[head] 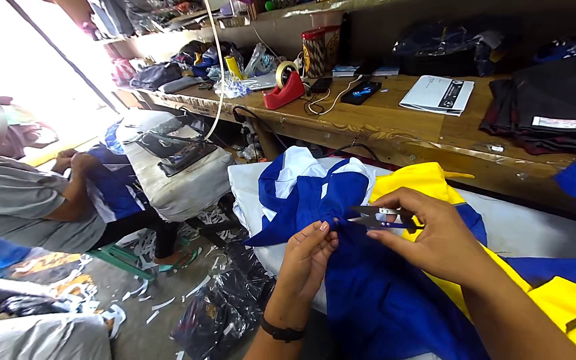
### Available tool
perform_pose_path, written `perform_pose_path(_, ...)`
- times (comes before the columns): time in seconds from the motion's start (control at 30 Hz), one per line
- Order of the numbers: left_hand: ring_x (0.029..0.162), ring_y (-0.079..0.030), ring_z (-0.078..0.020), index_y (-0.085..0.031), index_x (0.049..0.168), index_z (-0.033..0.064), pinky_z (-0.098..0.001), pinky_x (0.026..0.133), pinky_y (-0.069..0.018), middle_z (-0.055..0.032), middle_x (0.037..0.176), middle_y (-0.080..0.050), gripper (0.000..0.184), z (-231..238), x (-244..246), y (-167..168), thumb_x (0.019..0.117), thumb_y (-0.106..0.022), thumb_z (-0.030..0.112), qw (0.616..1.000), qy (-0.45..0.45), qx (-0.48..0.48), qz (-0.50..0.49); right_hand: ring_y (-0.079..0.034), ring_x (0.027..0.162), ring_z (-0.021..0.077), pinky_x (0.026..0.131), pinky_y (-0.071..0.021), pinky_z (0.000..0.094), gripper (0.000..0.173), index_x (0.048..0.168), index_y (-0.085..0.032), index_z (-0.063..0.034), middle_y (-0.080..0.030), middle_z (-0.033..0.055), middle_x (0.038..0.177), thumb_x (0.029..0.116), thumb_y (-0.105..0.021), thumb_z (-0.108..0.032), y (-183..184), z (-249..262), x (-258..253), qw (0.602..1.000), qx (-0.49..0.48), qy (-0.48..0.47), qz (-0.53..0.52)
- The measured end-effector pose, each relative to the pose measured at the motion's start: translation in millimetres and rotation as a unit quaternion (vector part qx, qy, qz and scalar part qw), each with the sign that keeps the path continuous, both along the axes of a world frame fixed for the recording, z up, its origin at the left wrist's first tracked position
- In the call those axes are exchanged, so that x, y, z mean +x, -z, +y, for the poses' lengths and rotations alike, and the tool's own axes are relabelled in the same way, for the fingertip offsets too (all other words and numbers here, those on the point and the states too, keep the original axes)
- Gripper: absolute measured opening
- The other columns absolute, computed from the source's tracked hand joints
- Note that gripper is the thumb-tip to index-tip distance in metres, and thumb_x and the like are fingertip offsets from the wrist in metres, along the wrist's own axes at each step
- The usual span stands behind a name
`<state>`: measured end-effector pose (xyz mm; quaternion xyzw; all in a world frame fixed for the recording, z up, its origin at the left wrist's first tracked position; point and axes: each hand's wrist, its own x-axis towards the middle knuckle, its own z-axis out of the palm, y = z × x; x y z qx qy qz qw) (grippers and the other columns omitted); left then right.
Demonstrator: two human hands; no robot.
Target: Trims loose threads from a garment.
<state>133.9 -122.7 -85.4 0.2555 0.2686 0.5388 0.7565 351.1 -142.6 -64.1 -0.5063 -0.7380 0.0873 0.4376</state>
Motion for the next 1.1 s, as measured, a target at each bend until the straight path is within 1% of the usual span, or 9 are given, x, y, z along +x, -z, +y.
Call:
perform_pose_path(0.07, 0.075, -0.071, -0.0119, -0.066, 0.093, -0.0009, -0.0246, 0.077, -0.0605, -0.0089, 0.082, -0.070, 0.025, 0, 0, 0, 0.1045, -0.045, 0.000, 1.000, 0.007, -0.008, -0.013, -0.058, 0.074, 0.0031, 0.067, -0.0464, 0.0326, 0.035, 0.105, -0.076, -0.0184, -0.067, -0.0102, 0.089, 0.0881, -0.069, -0.048, 0, 0, 2, 0.999, 0.038, 0.019, -0.034)
perform_pose_path(0.13, 0.074, -0.071, -0.0117, -0.065, 0.092, -0.0005, -0.0245, 0.077, -0.0603, -0.0087, 0.081, -0.070, 0.024, 0, 0, 0, 0.1043, -0.044, -0.001, 1.000, 0.014, -0.008, -0.017, -0.059, 0.075, 0.0033, 0.068, -0.0468, 0.0331, 0.032, 0.104, -0.078, -0.0185, -0.069, -0.0099, 0.090, 0.0889, -0.069, -0.045, 2, -1, -1, 0.997, 0.055, 0.023, -0.044)
perform_pose_path(0.43, 0.073, -0.070, -0.0110, -0.068, 0.088, -0.0005, -0.0244, 0.077, -0.0600, -0.0079, 0.080, -0.071, 0.024, -4, 3, 0, 0.1014, -0.049, -0.003, 0.999, 0.017, 0.034, 0.007, -0.062, 0.075, 0.0058, 0.067, -0.0470, 0.0330, 0.029, 0.102, -0.081, -0.0191, -0.072, -0.0067, 0.091, 0.0921, -0.067, -0.042, 10, 1, -11, 0.993, 0.100, 0.037, -0.054)
perform_pose_path(0.53, 0.074, -0.070, -0.0109, -0.068, 0.088, -0.0010, -0.0241, 0.077, -0.0599, -0.0081, 0.080, -0.071, 0.024, -3, 3, 1, 0.1011, -0.049, -0.003, 0.999, 0.016, 0.038, 0.006, -0.060, 0.072, 0.0061, 0.065, -0.0450, 0.0318, 0.027, 0.100, -0.081, -0.0188, -0.073, -0.0061, 0.089, 0.0931, -0.066, -0.040, 11, 1, -12, 0.991, 0.111, 0.041, -0.058)
perform_pose_path(0.6, 0.074, -0.070, -0.0112, -0.068, 0.088, -0.0014, -0.0245, 0.077, -0.0600, -0.0084, 0.081, -0.071, 0.024, -3, 4, 2, 0.1011, -0.049, -0.004, 0.999, 0.015, 0.034, 0.005, -0.060, 0.071, 0.0060, 0.065, -0.0443, 0.0322, 0.026, 0.097, -0.081, -0.0188, -0.072, -0.0064, 0.087, 0.0934, -0.066, -0.040, 11, 2, -12, 0.992, 0.104, 0.040, -0.054)
perform_pose_path(0.7, 0.074, -0.071, -0.0111, -0.068, 0.088, -0.0005, -0.0244, 0.078, -0.0600, -0.0082, 0.081, -0.071, 0.024, -4, 5, 2, 0.1015, -0.048, -0.003, 1.000, 0.015, 0.026, 0.003, -0.061, 0.072, 0.0030, 0.065, -0.0460, 0.0331, 0.025, 0.095, -0.080, -0.0196, -0.072, -0.0094, 0.086, 0.0911, -0.068, -0.041, 13, 3, -11, 0.998, 0.059, 0.028, -0.018)
perform_pose_path(0.8, 0.075, -0.071, -0.0117, -0.068, 0.090, -0.0012, -0.0247, 0.078, -0.0603, -0.0090, 0.081, -0.072, 0.024, -4, 5, 3, 0.1019, -0.048, -0.003, 1.000, 0.012, 0.020, -0.003, -0.061, 0.074, -0.0011, 0.066, -0.0497, 0.0285, 0.025, 0.095, -0.080, -0.0216, -0.071, -0.0128, 0.088, 0.0893, -0.070, -0.044, 14, 4, -11, 1.000, 0.015, 0.017, 0.017)
perform_pose_path(1.0, 0.076, -0.072, -0.0125, -0.068, 0.091, -0.0017, -0.0255, 0.079, -0.0606, -0.0099, 0.083, -0.072, 0.024, -5, 7, 3, 0.1019, -0.047, -0.004, 1.000, 0.002, 0.010, -0.014, -0.061, 0.075, -0.0030, 0.067, -0.0492, 0.0262, 0.024, 0.094, -0.080, -0.0226, -0.071, -0.0143, 0.087, 0.0876, -0.072, -0.044, 13, 4, -11, 0.999, -0.011, 0.021, 0.035)
perform_pose_path(1.1, 0.076, -0.072, -0.0126, -0.068, 0.091, -0.0016, -0.0258, 0.080, -0.0605, -0.0096, 0.083, -0.073, 0.024, -6, 8, 3, 0.1022, -0.047, -0.004, 1.000, -0.006, 0.013, -0.010, -0.061, 0.074, -0.0023, 0.067, -0.0491, 0.0282, 0.023, 0.094, -0.080, -0.0231, -0.071, -0.0144, 0.087, 0.0869, -0.072, -0.044, 13, 4, -11, 0.999, -0.021, 0.025, 0.037)
